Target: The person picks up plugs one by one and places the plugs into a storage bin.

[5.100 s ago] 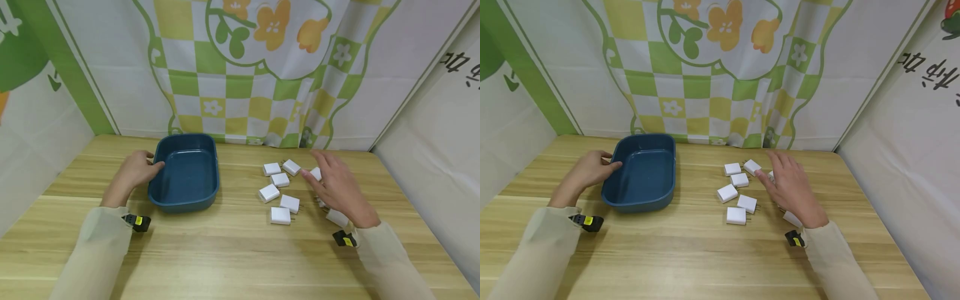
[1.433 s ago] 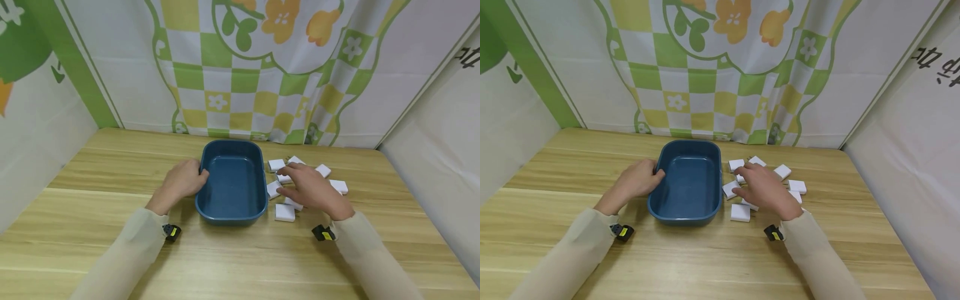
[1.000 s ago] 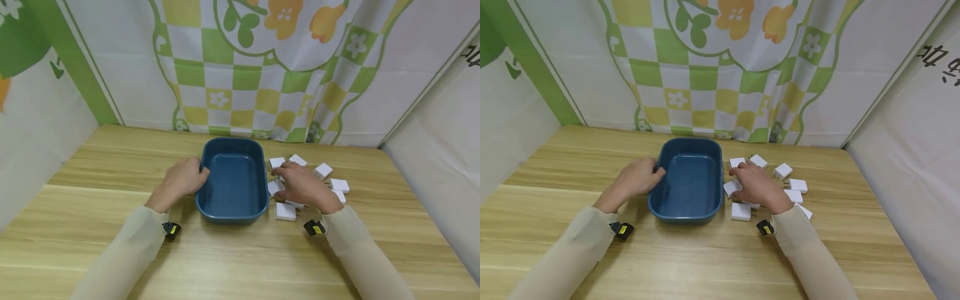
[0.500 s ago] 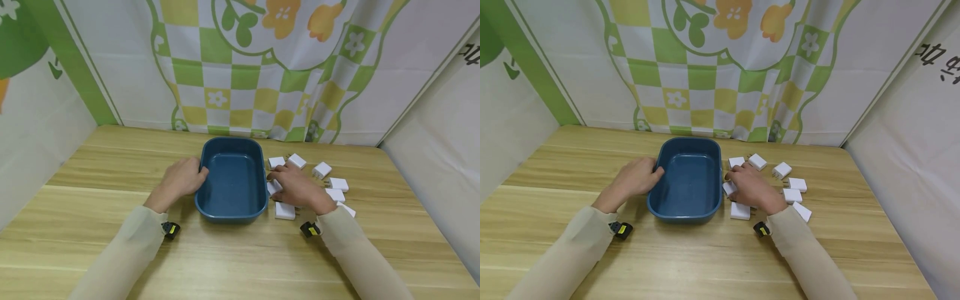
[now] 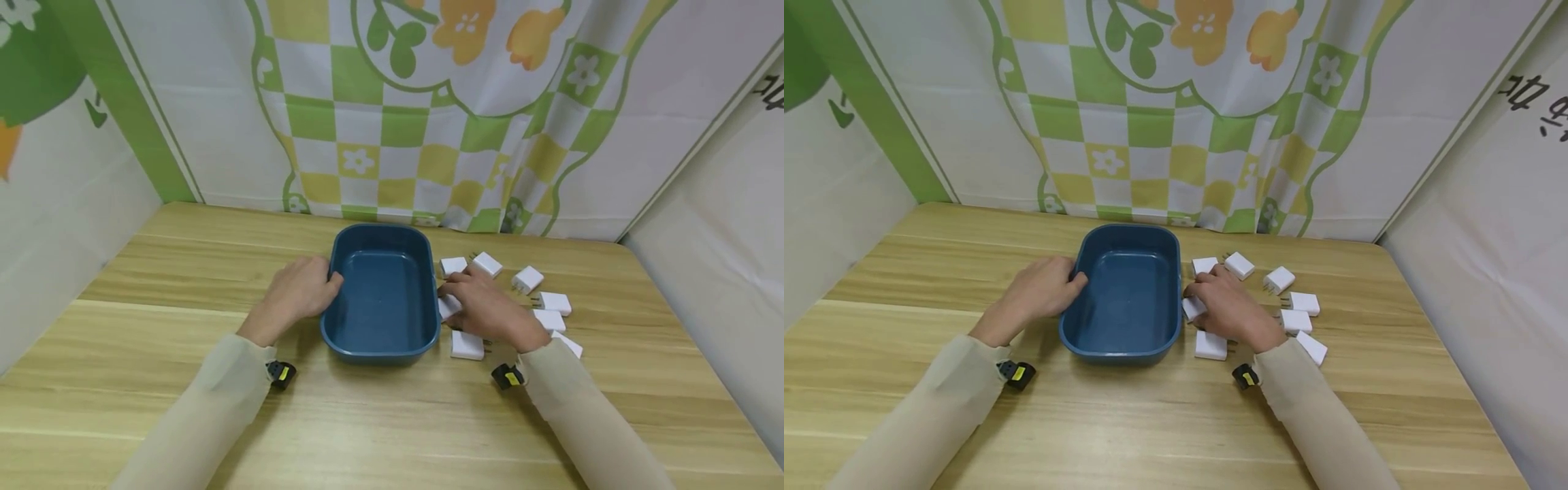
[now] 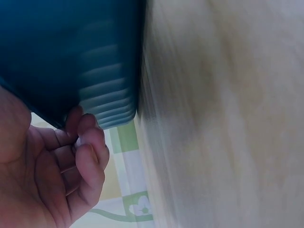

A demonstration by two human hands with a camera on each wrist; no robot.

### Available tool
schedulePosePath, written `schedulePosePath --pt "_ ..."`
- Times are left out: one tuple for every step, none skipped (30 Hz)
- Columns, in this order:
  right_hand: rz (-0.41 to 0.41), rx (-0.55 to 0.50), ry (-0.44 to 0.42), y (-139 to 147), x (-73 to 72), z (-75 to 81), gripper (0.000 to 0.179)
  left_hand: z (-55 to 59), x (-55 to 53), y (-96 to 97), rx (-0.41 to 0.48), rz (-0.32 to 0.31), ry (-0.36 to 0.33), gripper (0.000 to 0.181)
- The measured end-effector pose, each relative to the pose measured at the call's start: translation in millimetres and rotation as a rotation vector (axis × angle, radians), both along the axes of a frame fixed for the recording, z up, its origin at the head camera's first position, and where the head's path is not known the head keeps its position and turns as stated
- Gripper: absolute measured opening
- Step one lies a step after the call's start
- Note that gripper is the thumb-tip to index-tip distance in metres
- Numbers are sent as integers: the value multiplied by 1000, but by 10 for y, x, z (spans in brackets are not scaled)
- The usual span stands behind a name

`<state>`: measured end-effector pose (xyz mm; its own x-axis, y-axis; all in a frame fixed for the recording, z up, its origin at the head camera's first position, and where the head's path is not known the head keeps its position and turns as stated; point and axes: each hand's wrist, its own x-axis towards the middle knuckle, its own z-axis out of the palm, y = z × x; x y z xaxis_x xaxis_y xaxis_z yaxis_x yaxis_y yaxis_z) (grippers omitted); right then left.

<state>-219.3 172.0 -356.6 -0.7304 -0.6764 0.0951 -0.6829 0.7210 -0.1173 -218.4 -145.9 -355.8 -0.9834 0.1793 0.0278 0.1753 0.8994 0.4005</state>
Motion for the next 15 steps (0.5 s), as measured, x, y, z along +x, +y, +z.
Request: schedulePosePath --pt "-4 -11 -2 10 -3 2 39 -2 -1 1 -1 -2 1 33" --pt "-9 -22 -4 19 -7 5 39 -5 -3 1 -3 -4 2 33" --pt "-14 -32 -7 28 -11 9 39 -8 -4 1 -6 -6 4 33" --pt "-16 -39 -6 36 -13 13 39 -8 -4 3 -8 -8 6 33" --pt "-20 -46 -10 44 -14 21 39 -10 -5 3 -10 -9 9 33" --pt "-21 -47 -9 51 -17 25 40 -10 -4 4 -12 -10 12 33" --pt "-24 -48 -13 57 -19 31 40 -10 -6 3 -15 -10 16 33" --pt "-27 -50 -19 61 -20 37 40 -9 -6 3 -15 -11 17 33" --pt "-31 -53 -25 67 -20 43 40 -7 -4 1 -14 -10 16 33" --pt "-35 -58 -32 71 -19 50 41 -5 -1 -1 -9 -9 14 33" --pt "-40 -64 -43 73 -18 60 41 -3 -1 -6 -5 -8 12 33" --pt "-44 -68 -50 76 -16 69 41 0 1 -11 1 -8 10 33" --pt "-47 -74 -58 80 -15 79 42 2 2 -17 6 -8 9 33" --pt "-50 -79 -64 84 -13 91 42 6 3 -21 14 -7 6 33" --pt "-52 -82 -70 89 -12 100 42 10 5 -25 21 -6 4 34"
